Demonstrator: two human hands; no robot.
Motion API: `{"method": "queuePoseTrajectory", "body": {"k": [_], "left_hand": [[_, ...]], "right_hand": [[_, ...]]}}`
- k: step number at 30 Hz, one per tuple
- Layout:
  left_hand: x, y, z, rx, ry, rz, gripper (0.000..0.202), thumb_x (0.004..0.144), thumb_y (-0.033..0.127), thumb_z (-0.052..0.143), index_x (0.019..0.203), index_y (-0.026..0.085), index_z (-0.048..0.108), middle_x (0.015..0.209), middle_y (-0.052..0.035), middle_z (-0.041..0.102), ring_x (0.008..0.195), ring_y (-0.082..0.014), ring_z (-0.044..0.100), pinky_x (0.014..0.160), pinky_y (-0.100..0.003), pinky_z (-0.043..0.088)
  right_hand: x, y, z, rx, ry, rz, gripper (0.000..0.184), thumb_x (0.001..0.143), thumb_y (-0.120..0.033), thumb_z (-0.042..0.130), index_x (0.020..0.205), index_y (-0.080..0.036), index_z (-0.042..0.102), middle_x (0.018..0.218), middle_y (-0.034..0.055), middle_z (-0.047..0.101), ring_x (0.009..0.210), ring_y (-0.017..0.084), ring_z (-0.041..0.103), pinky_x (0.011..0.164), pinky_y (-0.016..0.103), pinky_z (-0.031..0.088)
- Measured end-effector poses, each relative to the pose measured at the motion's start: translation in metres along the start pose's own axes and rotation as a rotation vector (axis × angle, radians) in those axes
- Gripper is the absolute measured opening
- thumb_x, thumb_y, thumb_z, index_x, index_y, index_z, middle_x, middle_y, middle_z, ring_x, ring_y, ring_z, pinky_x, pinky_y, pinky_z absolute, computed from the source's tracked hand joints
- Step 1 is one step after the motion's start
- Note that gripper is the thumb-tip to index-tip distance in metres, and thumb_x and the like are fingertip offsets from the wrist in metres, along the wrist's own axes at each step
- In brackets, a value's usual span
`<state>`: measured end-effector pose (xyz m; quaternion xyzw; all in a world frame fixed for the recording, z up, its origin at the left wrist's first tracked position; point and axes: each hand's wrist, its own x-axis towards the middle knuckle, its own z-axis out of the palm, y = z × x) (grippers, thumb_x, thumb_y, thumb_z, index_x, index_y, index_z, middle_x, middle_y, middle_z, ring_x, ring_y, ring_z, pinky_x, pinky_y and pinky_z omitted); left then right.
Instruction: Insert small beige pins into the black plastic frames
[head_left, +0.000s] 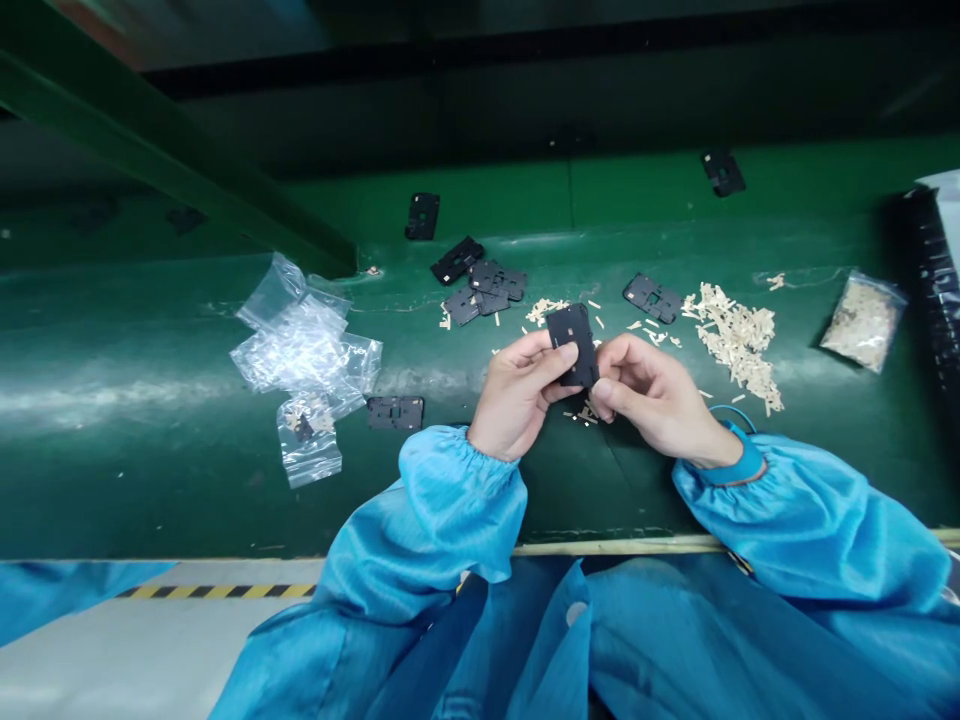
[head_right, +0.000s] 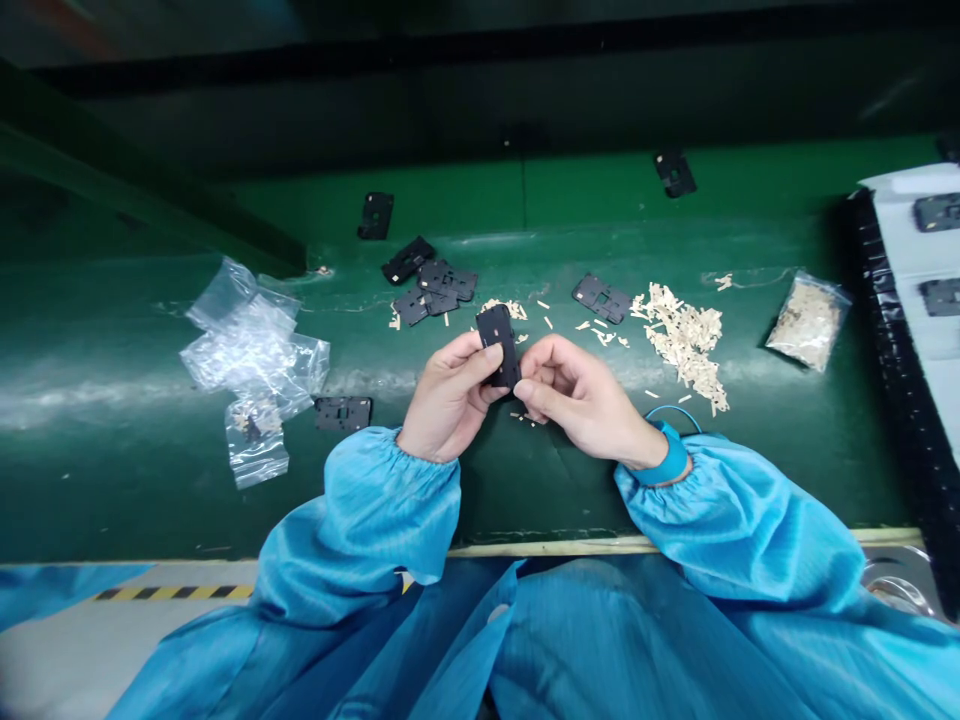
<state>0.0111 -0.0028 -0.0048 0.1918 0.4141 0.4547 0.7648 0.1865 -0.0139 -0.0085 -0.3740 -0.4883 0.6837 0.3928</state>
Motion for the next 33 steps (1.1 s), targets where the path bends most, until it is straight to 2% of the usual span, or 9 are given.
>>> {"method": "queuePoseTrajectory", "body": {"k": [7, 10, 13, 16, 22, 28, 33], "left_hand": [[-0.001, -0.002, 0.002, -0.025, 0.024, -0.003, 0.029, 0.071, 0.036, 0.090, 0.086, 0.018, 0.072, 0.078, 0.0042, 0.072, 0.065, -0.0050, 0.066, 0.060, -0.012, 0.057], [-0.001, -0.001, 0.002, -0.008, 0.036, 0.002, 0.031, 0.070, 0.037, 0.091, 0.085, 0.018, 0.071, 0.078, 0.0044, 0.071, 0.065, -0.0053, 0.067, 0.061, -0.013, 0.058], [0.000, 0.001, 0.000, 0.010, 0.025, -0.002, 0.032, 0.071, 0.037, 0.091, 0.088, 0.018, 0.071, 0.079, 0.0045, 0.071, 0.065, -0.0055, 0.067, 0.061, -0.013, 0.058], [0.000, 0.001, -0.001, 0.031, -0.007, -0.015, 0.033, 0.072, 0.039, 0.089, 0.090, 0.019, 0.071, 0.080, 0.0038, 0.072, 0.065, -0.0059, 0.068, 0.060, -0.013, 0.058], [0.000, -0.001, -0.003, 0.037, -0.049, 0.004, 0.031, 0.074, 0.038, 0.089, 0.087, 0.018, 0.070, 0.078, 0.0036, 0.072, 0.066, -0.0066, 0.068, 0.061, -0.014, 0.059], [0.000, -0.002, -0.004, 0.013, -0.075, -0.012, 0.028, 0.074, 0.036, 0.089, 0.085, 0.018, 0.071, 0.074, 0.0042, 0.070, 0.064, -0.0065, 0.067, 0.061, -0.015, 0.059], [-0.001, -0.002, -0.003, 0.025, -0.071, -0.030, 0.030, 0.072, 0.037, 0.091, 0.085, 0.018, 0.071, 0.073, 0.0041, 0.070, 0.062, -0.0066, 0.066, 0.060, -0.015, 0.059]], "right_hand": [[-0.004, 0.005, 0.011, -0.218, 0.158, -0.156, 0.014, 0.094, -0.032, 0.071, 0.094, -0.024, 0.060, 0.084, 0.0004, 0.058, 0.068, 0.014, 0.055, 0.061, 0.031, 0.045], [-0.004, 0.003, 0.010, -0.278, 0.189, -0.172, 0.015, 0.092, -0.032, 0.074, 0.092, -0.024, 0.062, 0.085, 0.0019, 0.059, 0.070, 0.016, 0.055, 0.061, 0.032, 0.043], [-0.002, 0.000, 0.004, -0.178, 0.116, -0.101, 0.016, 0.092, -0.034, 0.074, 0.092, -0.023, 0.062, 0.080, 0.0007, 0.059, 0.065, 0.014, 0.055, 0.059, 0.031, 0.044], [-0.001, -0.001, -0.003, 0.027, 0.023, -0.028, 0.014, 0.096, -0.034, 0.070, 0.098, -0.022, 0.062, 0.077, -0.0008, 0.060, 0.062, 0.013, 0.057, 0.059, 0.029, 0.045], [-0.001, -0.006, 0.002, 0.344, -0.074, 0.120, 0.017, 0.094, -0.029, 0.072, 0.092, -0.021, 0.058, 0.068, -0.0043, 0.058, 0.059, 0.011, 0.055, 0.059, 0.026, 0.040], [-0.001, -0.008, 0.001, 0.361, -0.100, 0.172, 0.019, 0.093, -0.028, 0.074, 0.089, -0.019, 0.058, 0.064, -0.0042, 0.060, 0.057, 0.010, 0.053, 0.059, 0.025, 0.038], [-0.001, -0.008, -0.001, 0.336, -0.116, 0.153, 0.018, 0.093, -0.027, 0.073, 0.088, -0.018, 0.058, 0.064, -0.0044, 0.060, 0.056, 0.010, 0.053, 0.058, 0.025, 0.038]]}}
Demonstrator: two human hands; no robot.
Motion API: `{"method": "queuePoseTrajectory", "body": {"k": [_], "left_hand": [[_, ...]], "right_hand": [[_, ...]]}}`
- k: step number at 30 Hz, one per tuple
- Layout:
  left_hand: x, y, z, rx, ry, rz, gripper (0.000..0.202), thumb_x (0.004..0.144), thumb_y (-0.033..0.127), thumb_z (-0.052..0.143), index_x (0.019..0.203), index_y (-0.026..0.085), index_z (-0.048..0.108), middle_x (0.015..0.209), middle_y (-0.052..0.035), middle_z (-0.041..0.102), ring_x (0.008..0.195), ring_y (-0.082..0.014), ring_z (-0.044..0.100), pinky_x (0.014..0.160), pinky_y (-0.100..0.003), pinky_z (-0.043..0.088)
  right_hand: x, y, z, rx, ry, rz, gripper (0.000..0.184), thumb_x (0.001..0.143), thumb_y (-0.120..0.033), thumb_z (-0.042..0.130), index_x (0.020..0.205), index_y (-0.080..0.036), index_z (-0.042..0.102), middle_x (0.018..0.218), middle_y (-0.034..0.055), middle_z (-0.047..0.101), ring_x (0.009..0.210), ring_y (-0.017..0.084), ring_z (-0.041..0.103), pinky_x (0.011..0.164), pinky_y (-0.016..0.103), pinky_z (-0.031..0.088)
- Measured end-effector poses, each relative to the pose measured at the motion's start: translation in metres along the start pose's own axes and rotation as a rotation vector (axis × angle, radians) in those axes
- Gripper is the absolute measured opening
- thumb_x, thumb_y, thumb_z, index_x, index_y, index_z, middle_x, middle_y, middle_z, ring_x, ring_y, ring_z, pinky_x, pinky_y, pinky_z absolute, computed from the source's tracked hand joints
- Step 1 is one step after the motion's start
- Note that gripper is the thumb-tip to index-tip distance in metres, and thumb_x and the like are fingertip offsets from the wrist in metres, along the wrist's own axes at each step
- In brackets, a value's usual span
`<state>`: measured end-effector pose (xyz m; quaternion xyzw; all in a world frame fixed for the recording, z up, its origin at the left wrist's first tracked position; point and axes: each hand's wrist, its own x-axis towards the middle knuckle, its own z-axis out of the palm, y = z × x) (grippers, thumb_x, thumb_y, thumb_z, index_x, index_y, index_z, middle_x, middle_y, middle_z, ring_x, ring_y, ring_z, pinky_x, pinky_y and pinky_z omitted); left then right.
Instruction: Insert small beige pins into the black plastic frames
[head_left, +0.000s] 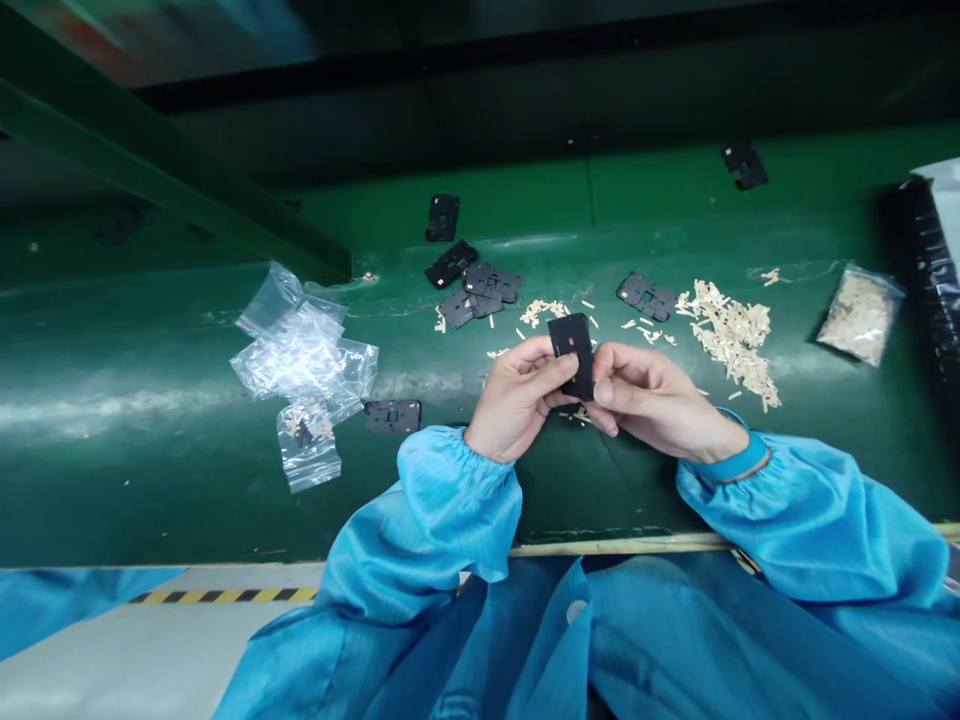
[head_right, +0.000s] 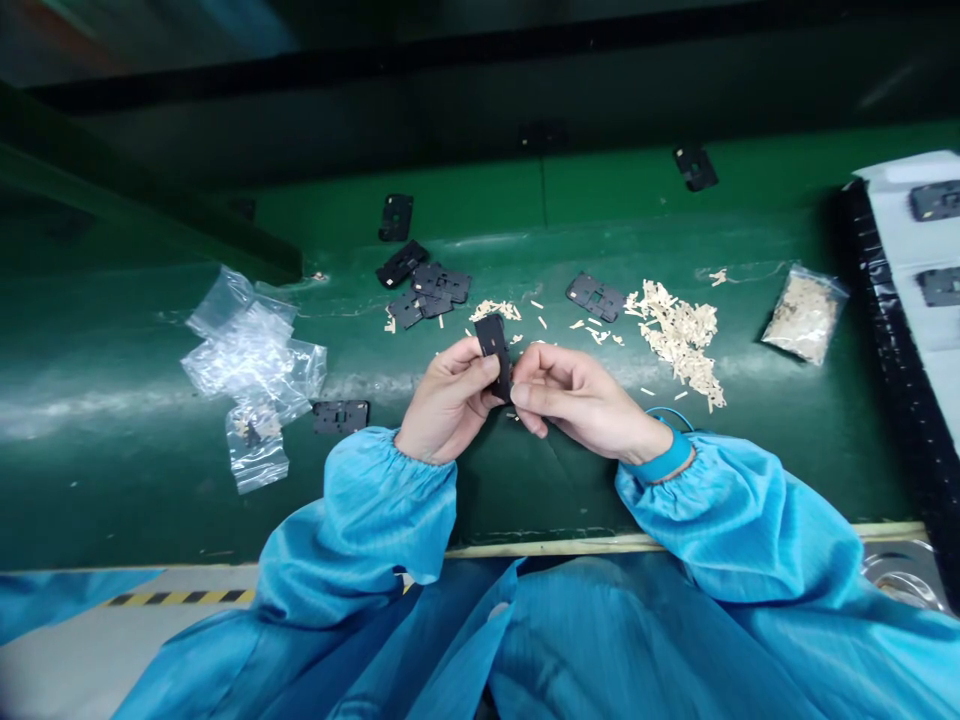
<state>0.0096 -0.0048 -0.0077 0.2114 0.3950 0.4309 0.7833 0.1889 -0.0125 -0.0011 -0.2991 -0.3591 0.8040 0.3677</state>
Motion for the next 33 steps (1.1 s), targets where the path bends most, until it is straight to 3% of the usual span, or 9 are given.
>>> {"method": "queuePoseTrajectory", "body": {"k": [6, 25, 33], "left_hand": [[0.0001, 0.0021, -0.0007, 0.036, 0.010, -0.007, 0.033, 0.070, 0.039, 0.092, 0.084, 0.018, 0.070, 0.073, 0.0039, 0.069, 0.062, -0.0071, 0.067, 0.060, -0.016, 0.060], [0.0007, 0.0015, -0.0016, 0.049, 0.002, -0.005, 0.032, 0.071, 0.039, 0.091, 0.086, 0.018, 0.071, 0.076, 0.0022, 0.072, 0.065, -0.0091, 0.071, 0.063, -0.018, 0.062], [0.0005, 0.0015, -0.0016, 0.030, -0.021, -0.011, 0.028, 0.075, 0.036, 0.088, 0.088, 0.018, 0.072, 0.076, 0.0023, 0.073, 0.065, -0.0084, 0.071, 0.062, -0.016, 0.061]], "right_hand": [[-0.0013, -0.0027, -0.0004, -0.062, 0.013, 0.007, 0.019, 0.094, -0.029, 0.072, 0.087, -0.018, 0.058, 0.063, -0.0040, 0.060, 0.055, 0.010, 0.053, 0.058, 0.026, 0.038], [0.0002, -0.0042, 0.0025, 0.054, 0.074, 0.090, 0.022, 0.092, -0.035, 0.072, 0.086, -0.019, 0.059, 0.065, -0.0024, 0.061, 0.054, 0.011, 0.053, 0.056, 0.027, 0.039], [0.0004, -0.0028, 0.0025, 0.058, 0.063, 0.076, 0.017, 0.093, -0.030, 0.070, 0.087, -0.019, 0.059, 0.064, -0.0031, 0.060, 0.052, 0.010, 0.052, 0.055, 0.025, 0.038]]}}
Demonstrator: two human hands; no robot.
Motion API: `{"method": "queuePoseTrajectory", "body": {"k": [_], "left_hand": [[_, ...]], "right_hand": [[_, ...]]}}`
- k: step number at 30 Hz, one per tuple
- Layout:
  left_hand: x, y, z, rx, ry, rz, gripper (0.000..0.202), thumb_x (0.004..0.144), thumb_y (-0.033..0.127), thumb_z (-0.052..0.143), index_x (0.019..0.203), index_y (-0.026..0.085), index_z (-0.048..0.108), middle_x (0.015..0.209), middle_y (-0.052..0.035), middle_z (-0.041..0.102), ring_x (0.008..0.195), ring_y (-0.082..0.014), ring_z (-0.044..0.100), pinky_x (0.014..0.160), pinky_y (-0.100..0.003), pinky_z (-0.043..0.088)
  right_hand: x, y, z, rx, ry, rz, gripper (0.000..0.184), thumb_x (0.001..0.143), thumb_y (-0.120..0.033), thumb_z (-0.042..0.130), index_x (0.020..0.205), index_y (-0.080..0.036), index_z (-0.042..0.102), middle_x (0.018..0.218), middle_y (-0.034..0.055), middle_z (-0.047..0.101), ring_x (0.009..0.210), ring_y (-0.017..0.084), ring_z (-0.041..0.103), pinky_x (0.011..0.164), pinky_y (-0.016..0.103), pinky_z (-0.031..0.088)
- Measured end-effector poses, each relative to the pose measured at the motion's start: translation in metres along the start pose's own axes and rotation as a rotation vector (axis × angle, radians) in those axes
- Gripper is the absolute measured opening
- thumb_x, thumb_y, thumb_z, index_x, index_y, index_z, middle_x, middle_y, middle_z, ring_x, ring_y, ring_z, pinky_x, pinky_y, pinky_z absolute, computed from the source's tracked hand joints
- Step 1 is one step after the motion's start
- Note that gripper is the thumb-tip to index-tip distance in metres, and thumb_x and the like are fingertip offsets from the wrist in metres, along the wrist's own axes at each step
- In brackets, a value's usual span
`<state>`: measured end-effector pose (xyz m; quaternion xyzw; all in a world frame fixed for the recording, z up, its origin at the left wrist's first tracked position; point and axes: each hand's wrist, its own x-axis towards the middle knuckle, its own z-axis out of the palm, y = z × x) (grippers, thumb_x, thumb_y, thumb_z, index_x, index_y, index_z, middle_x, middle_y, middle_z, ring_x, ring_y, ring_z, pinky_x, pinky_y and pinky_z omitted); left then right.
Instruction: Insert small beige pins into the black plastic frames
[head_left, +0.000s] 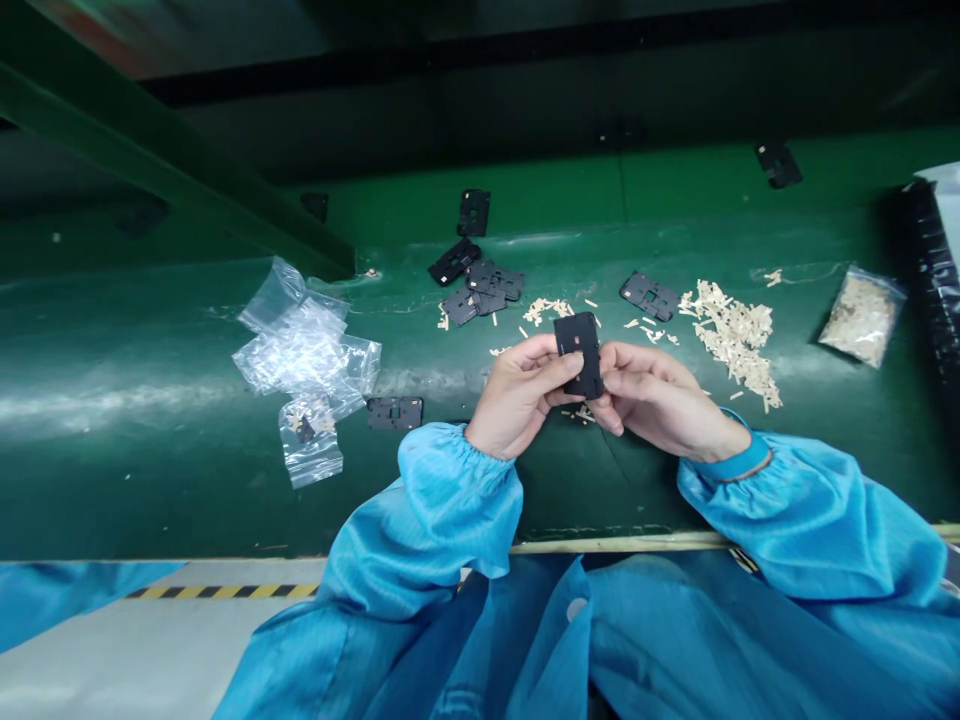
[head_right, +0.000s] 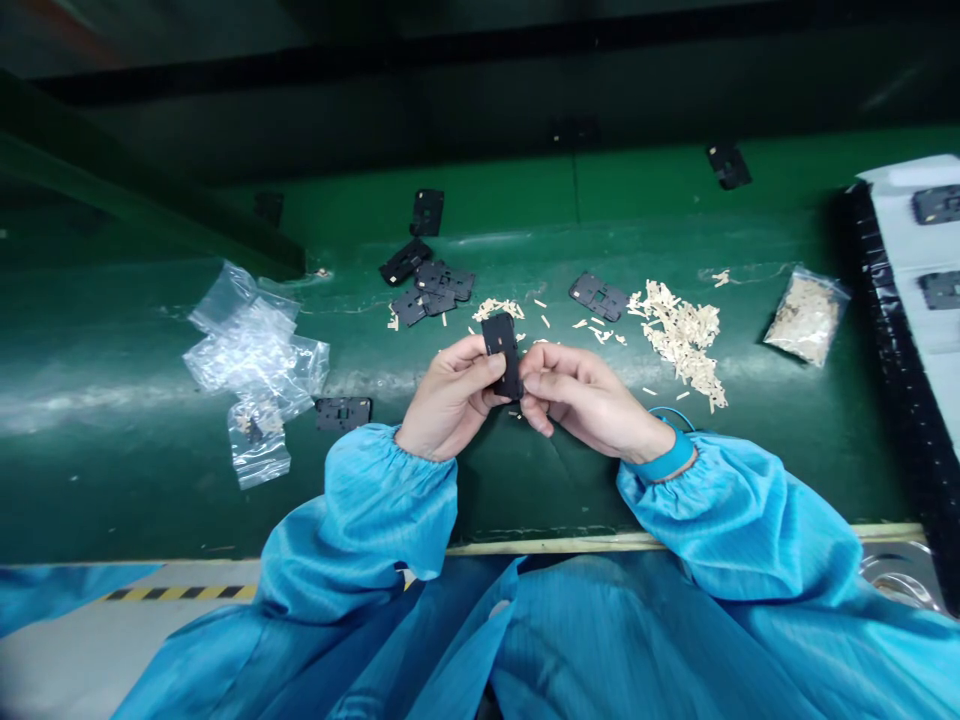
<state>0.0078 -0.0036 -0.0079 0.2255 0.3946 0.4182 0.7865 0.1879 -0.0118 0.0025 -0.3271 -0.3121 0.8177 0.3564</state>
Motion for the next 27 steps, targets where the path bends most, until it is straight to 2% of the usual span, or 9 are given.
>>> {"method": "queuePoseTrajectory", "body": {"k": [5, 11, 22, 27], "left_hand": [[0.0005, 0.0004, 0.0006, 0.000, 0.032, 0.006, 0.032, 0.071, 0.038, 0.091, 0.086, 0.018, 0.071, 0.076, 0.0029, 0.072, 0.064, -0.0077, 0.069, 0.061, -0.016, 0.060], [0.0007, -0.0010, 0.0018, -0.019, 0.064, 0.043, 0.028, 0.074, 0.036, 0.089, 0.084, 0.018, 0.071, 0.073, 0.0045, 0.070, 0.064, -0.0064, 0.068, 0.060, -0.014, 0.059], [0.0004, -0.0006, 0.0022, -0.008, 0.069, 0.045, 0.028, 0.073, 0.036, 0.089, 0.084, 0.018, 0.071, 0.074, 0.0033, 0.071, 0.065, -0.0078, 0.069, 0.061, -0.015, 0.059], [0.0003, 0.0003, 0.0028, 0.015, 0.100, 0.080, 0.026, 0.074, 0.036, 0.088, 0.085, 0.019, 0.073, 0.075, 0.0032, 0.072, 0.066, -0.0083, 0.069, 0.064, -0.018, 0.061]], "right_hand": [[-0.0003, 0.0004, 0.0011, -0.021, 0.004, -0.027, 0.018, 0.093, -0.031, 0.071, 0.088, -0.019, 0.058, 0.064, -0.0031, 0.060, 0.056, 0.011, 0.053, 0.056, 0.025, 0.038], [-0.0003, 0.0029, 0.0021, -0.017, -0.024, -0.069, 0.015, 0.094, -0.024, 0.072, 0.091, -0.020, 0.058, 0.065, -0.0047, 0.059, 0.057, 0.010, 0.053, 0.059, 0.025, 0.036], [0.0007, 0.0014, 0.0017, 0.032, -0.036, -0.032, 0.015, 0.092, -0.023, 0.073, 0.089, -0.020, 0.058, 0.064, -0.0039, 0.059, 0.057, 0.011, 0.053, 0.059, 0.026, 0.036], [0.0008, 0.0006, -0.0019, -0.033, -0.033, -0.057, 0.010, 0.093, -0.023, 0.070, 0.093, -0.020, 0.060, 0.066, -0.0031, 0.060, 0.060, 0.012, 0.054, 0.060, 0.027, 0.038]]}}
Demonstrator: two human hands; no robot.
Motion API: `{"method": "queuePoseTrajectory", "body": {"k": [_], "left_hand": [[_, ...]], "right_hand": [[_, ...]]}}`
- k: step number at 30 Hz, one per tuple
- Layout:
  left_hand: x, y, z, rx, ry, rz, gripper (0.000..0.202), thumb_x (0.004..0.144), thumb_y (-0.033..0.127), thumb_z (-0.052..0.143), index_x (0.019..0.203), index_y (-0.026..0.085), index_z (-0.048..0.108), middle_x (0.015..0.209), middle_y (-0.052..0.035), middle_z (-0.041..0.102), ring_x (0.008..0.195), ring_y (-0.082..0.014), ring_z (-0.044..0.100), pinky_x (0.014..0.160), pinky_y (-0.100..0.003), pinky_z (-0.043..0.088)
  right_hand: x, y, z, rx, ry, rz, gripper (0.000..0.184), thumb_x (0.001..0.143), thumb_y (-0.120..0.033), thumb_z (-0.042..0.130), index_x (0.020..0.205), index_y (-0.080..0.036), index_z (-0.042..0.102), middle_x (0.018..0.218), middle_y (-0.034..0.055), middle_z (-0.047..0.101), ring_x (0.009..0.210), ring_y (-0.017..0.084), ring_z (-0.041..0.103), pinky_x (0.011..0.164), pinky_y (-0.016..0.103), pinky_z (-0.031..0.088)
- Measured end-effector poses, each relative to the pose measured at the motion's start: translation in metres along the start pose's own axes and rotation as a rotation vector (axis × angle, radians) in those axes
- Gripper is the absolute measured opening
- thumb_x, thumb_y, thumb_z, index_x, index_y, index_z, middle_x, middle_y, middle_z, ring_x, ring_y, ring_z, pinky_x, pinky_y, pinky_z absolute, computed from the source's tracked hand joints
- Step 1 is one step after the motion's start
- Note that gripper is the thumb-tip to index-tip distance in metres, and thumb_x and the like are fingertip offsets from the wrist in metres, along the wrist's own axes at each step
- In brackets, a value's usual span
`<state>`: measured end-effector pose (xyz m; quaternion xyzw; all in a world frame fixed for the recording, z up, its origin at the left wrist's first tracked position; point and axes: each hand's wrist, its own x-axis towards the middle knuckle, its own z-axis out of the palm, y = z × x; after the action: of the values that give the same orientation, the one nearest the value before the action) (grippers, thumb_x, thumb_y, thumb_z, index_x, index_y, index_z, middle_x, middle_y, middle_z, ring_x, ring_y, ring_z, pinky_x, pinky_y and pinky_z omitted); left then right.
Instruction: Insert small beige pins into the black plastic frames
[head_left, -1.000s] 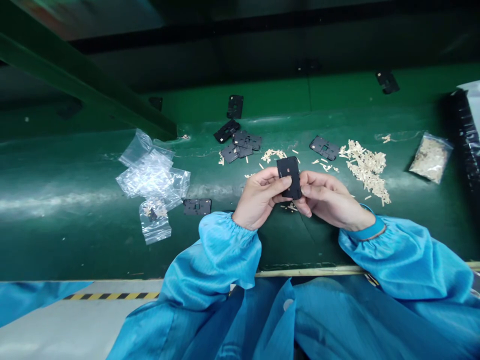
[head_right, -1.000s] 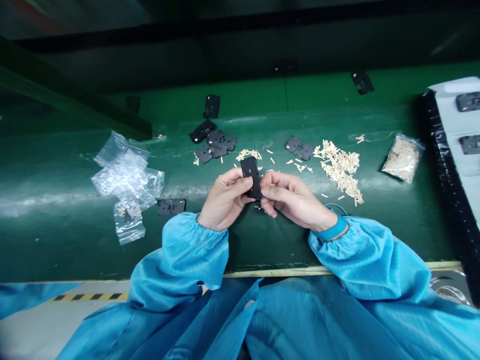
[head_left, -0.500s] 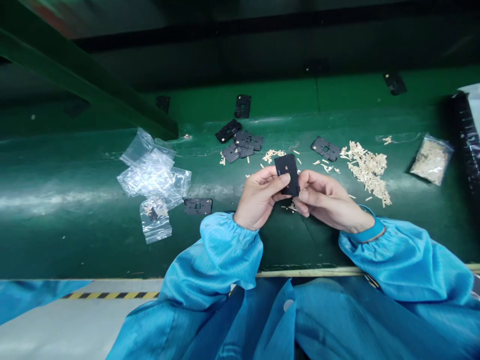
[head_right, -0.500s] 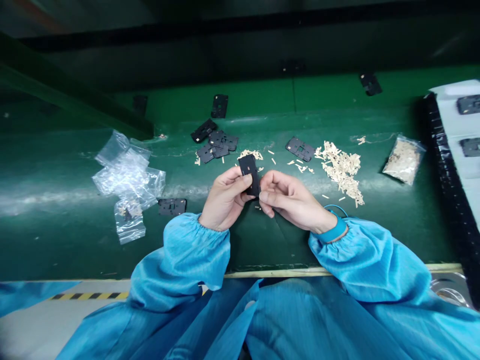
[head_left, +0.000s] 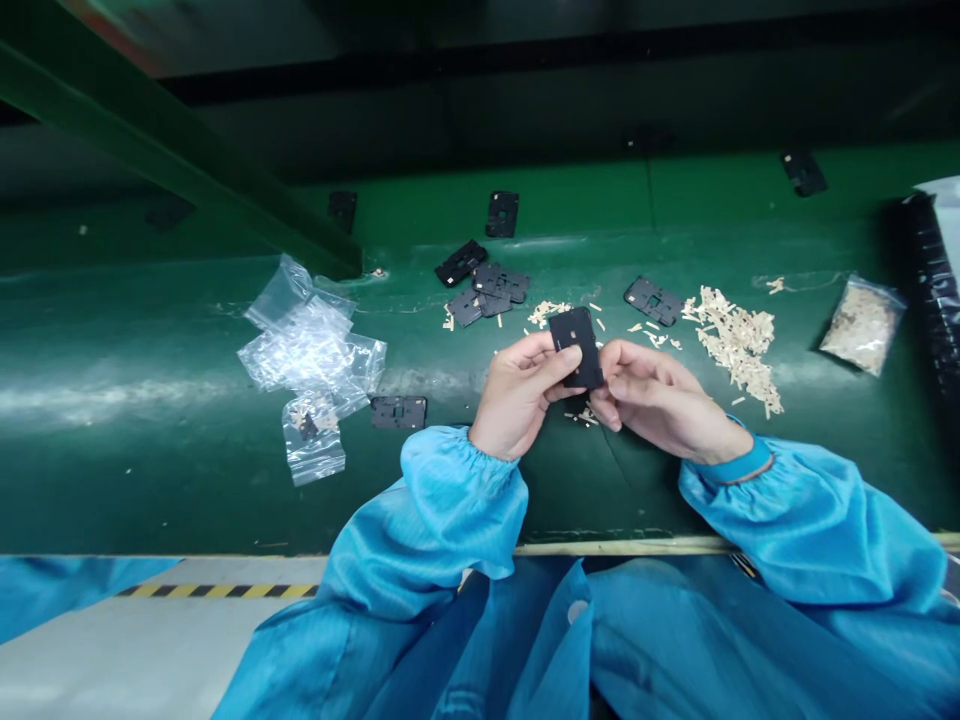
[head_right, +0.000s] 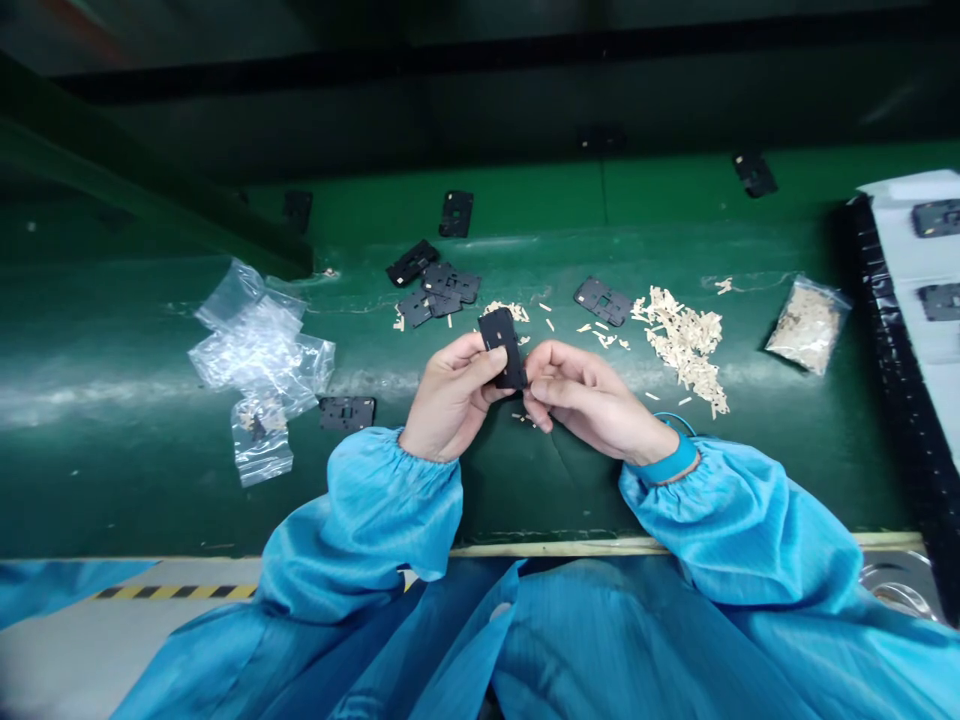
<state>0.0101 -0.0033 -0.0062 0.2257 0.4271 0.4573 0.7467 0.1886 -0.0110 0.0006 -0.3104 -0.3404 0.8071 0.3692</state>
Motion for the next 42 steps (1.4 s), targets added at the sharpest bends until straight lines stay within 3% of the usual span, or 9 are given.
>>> {"method": "queuePoseTrajectory", "body": {"k": [13, 19, 24, 26, 28, 30, 35, 38, 42], "left_hand": [[0.000, -0.006, 0.004, 0.202, 0.200, 0.204, 0.028, 0.074, 0.040, 0.087, 0.090, 0.019, 0.077, 0.080, -0.0005, 0.075, 0.071, -0.0122, 0.071, 0.066, -0.024, 0.064], [0.002, -0.005, 0.003, 0.207, 0.205, 0.180, 0.027, 0.075, 0.038, 0.086, 0.090, 0.018, 0.077, 0.080, -0.0005, 0.075, 0.072, -0.0126, 0.071, 0.069, -0.025, 0.063], [0.006, -0.008, -0.002, 0.176, 0.181, 0.142, 0.033, 0.074, 0.040, 0.087, 0.095, 0.017, 0.077, 0.091, -0.0036, 0.077, 0.082, -0.0145, 0.072, 0.074, -0.026, 0.063], [0.008, -0.009, -0.002, 0.141, 0.174, 0.147, 0.040, 0.076, 0.041, 0.086, 0.107, 0.019, 0.076, 0.102, -0.0062, 0.078, 0.091, -0.0164, 0.074, 0.083, -0.029, 0.063], [0.009, -0.008, -0.002, 0.127, 0.166, 0.151, 0.044, 0.080, 0.044, 0.082, 0.117, 0.020, 0.074, 0.112, -0.0089, 0.076, 0.098, -0.0184, 0.074, 0.090, -0.034, 0.063], [0.009, -0.007, -0.002, 0.142, 0.153, 0.150, 0.043, 0.084, 0.047, 0.077, 0.117, 0.019, 0.074, 0.114, -0.0108, 0.075, 0.102, -0.0199, 0.073, 0.092, -0.036, 0.063], [0.008, -0.007, -0.002, 0.170, 0.148, 0.142, 0.039, 0.089, 0.048, 0.072, 0.113, 0.018, 0.074, 0.108, -0.0106, 0.075, 0.104, -0.0194, 0.072, 0.090, -0.034, 0.063], [0.008, -0.008, -0.002, 0.162, 0.149, 0.137, 0.037, 0.090, 0.048, 0.071, 0.112, 0.018, 0.074, 0.106, -0.0102, 0.075, 0.102, -0.0190, 0.072, 0.089, -0.033, 0.062], [0.007, -0.007, 0.000, 0.149, 0.142, 0.131, 0.035, 0.091, 0.045, 0.070, 0.110, 0.016, 0.074, 0.104, -0.0104, 0.075, 0.098, -0.0188, 0.072, 0.086, -0.032, 0.063]], "right_hand": [[0.005, 0.014, 0.000, -0.617, 0.345, -0.213, 0.022, 0.090, -0.038, 0.074, 0.094, -0.023, 0.058, 0.077, -0.0018, 0.057, 0.065, 0.013, 0.055, 0.059, 0.029, 0.044], [0.009, 0.010, 0.002, -0.592, 0.301, -0.104, 0.032, 0.084, -0.045, 0.078, 0.094, -0.023, 0.057, 0.075, -0.0022, 0.059, 0.063, 0.013, 0.056, 0.058, 0.029, 0.047], [0.022, -0.023, -0.004, -0.650, 0.208, 0.025, 0.034, 0.083, -0.049, 0.078, 0.086, -0.020, 0.059, 0.062, -0.0046, 0.056, 0.054, 0.010, 0.051, 0.051, 0.024, 0.042], [0.038, -0.044, -0.015, -0.725, 0.222, 0.019, 0.030, 0.086, -0.045, 0.076, 0.086, -0.019, 0.062, 0.062, -0.0038, 0.058, 0.053, 0.010, 0.052, 0.051, 0.023, 0.044], [0.063, -0.067, -0.033, -0.860, 0.365, -0.043, 0.021, 0.091, -0.038, 0.070, 0.087, -0.019, 0.064, 0.062, -0.0036, 0.058, 0.052, 0.010, 0.052, 0.050, 0.023, 0.044], [0.095, -0.087, -0.055, -1.106, 0.579, -0.049, 0.012, 0.093, -0.027, 0.066, 0.085, -0.019, 0.061, 0.062, -0.0038, 0.058, 0.050, 0.009, 0.052, 0.049, 0.022, 0.044], [0.155, -0.114, -0.112, -1.334, 0.765, 0.002, 0.014, 0.089, -0.022, 0.068, 0.077, -0.017, 0.063, 0.064, 0.0041, 0.065, 0.059, 0.017, 0.061, 0.061, 0.030, 0.051], [0.165, -0.124, -0.134, -1.502, 0.842, -0.023, 0.013, 0.089, -0.026, 0.069, 0.085, -0.014, 0.070, 0.088, 0.0160, 0.075, 0.088, 0.028, 0.071, 0.086, 0.039, 0.054], [0.170, -0.146, -0.158, -1.674, 0.859, -0.085, 0.034, 0.093, -0.018, 0.059, 0.123, -0.005, 0.068, 0.134, 0.0256, 0.066, 0.127, 0.035, 0.060, 0.111, 0.043, 0.042]]}}
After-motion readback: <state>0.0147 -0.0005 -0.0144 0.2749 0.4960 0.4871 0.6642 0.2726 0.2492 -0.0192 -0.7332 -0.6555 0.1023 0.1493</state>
